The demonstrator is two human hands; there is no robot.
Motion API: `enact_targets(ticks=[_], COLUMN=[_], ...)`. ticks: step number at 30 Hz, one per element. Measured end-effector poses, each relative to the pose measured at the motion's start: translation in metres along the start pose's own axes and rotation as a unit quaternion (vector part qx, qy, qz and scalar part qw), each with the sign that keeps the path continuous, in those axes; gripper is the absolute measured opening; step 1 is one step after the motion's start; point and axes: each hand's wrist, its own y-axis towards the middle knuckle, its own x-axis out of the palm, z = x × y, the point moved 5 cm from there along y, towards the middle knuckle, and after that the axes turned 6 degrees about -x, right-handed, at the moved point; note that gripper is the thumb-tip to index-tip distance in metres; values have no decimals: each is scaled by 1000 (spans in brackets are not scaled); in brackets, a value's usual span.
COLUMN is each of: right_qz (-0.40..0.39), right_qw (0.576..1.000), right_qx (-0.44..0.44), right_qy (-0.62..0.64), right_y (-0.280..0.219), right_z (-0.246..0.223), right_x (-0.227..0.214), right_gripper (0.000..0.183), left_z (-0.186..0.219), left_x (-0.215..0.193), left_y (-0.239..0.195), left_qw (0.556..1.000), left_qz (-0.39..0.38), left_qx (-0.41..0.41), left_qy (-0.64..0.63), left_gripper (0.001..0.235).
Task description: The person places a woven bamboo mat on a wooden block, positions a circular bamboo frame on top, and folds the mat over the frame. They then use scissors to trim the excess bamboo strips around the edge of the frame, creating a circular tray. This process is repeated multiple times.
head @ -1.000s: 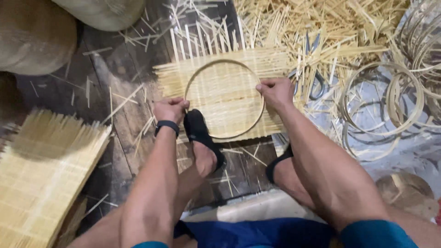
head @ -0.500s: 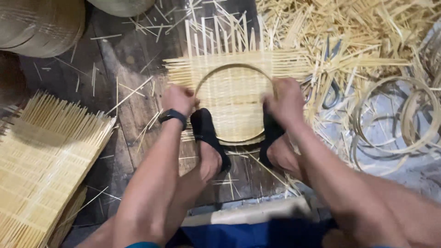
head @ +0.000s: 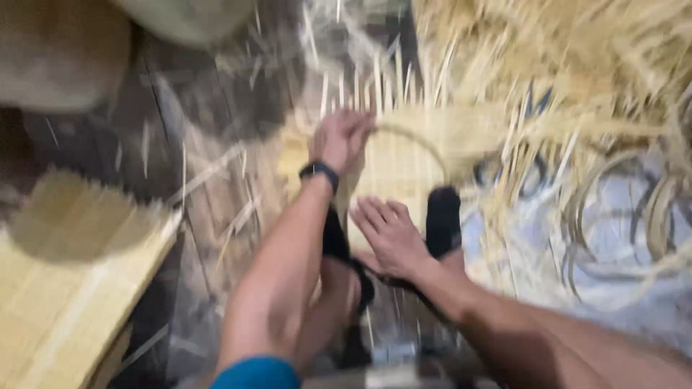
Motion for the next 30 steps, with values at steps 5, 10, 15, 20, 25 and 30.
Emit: enact_targets(ticks=[5,10,15,20,25,30], right_qz=[84,154,-14,285,16,0], right_qw=[982,945,880,906,884,849], right_qx=[47,79,246,109,378,410], right_qy=[162,279,406,294,276,334], right_y=[55,74,80,62,42,43], right_z=[91,136,149,143,140,158], right_x=[-53,1,12,-17,17,57], right_gripper=[31,19,23,33,64,68], left_z=[6,-3,-7,-45,-52,-59], left_x=[1,14,17,43,55,57], left_y=[-27,7,21,37,37,39], left_qw=[993,993,982,961,933,939], left_qz=[25,-29,-153,-167,-205,-173], left_qx=[92,58,-100,-194,-246,-205], left_qy=[74,97,47,-102,-163,-215], left_gripper=[24,33,42,40,35,31])
